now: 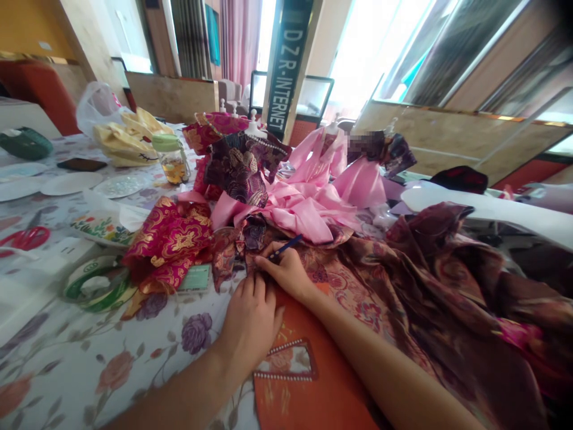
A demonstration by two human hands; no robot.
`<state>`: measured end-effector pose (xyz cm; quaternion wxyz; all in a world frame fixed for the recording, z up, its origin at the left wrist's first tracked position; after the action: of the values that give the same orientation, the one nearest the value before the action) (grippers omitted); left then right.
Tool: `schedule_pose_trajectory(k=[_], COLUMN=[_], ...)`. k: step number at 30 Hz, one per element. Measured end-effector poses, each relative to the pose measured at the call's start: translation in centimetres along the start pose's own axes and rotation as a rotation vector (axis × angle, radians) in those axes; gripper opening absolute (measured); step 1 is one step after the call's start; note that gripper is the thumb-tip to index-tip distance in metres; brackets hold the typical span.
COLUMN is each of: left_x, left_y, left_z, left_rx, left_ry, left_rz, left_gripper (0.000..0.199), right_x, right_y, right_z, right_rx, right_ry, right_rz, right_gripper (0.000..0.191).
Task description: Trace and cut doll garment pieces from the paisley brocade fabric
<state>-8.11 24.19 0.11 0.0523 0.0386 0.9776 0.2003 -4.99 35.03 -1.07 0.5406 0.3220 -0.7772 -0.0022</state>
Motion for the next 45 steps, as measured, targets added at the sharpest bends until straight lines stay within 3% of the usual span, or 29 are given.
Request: schedule_pose_trajectory(k=[9, 32, 45], left_x=[0.0, 0.1, -0.1], left_y=[0.0, 0.2, 0.4], left_z=[0.1, 0.5, 0.3], left_rx=[0.02, 0.121, 0.134], left_ry=[0.009, 0.049, 0.027], left_rz=[-0.001, -0.048, -0.029], left_gripper=[0.041, 0.043, 0.041], right_x=[0.1, -0.1, 0.2], right_y=[0.0, -0.6, -1.8], right_z=[0.1, -1.7, -3.1], right_rx=[0.006, -0.146, -0.134], right_ry=[-0.043, -0.162, -0.035], right_rz=[-0.025, 0.017, 0.039], right_gripper=[0.015, 0.014, 0.019])
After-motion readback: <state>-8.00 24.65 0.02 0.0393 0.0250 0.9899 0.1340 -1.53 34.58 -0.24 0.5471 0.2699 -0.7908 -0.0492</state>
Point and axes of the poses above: each hand's wrist, its own y-axis towards the middle knuckle, its own z-axis out of the palm, x = y × z, the point moved 9 cm from there along y, towards the middle knuckle, and after that the axes turned 7 degrees about -z, right-handed, at the moved point
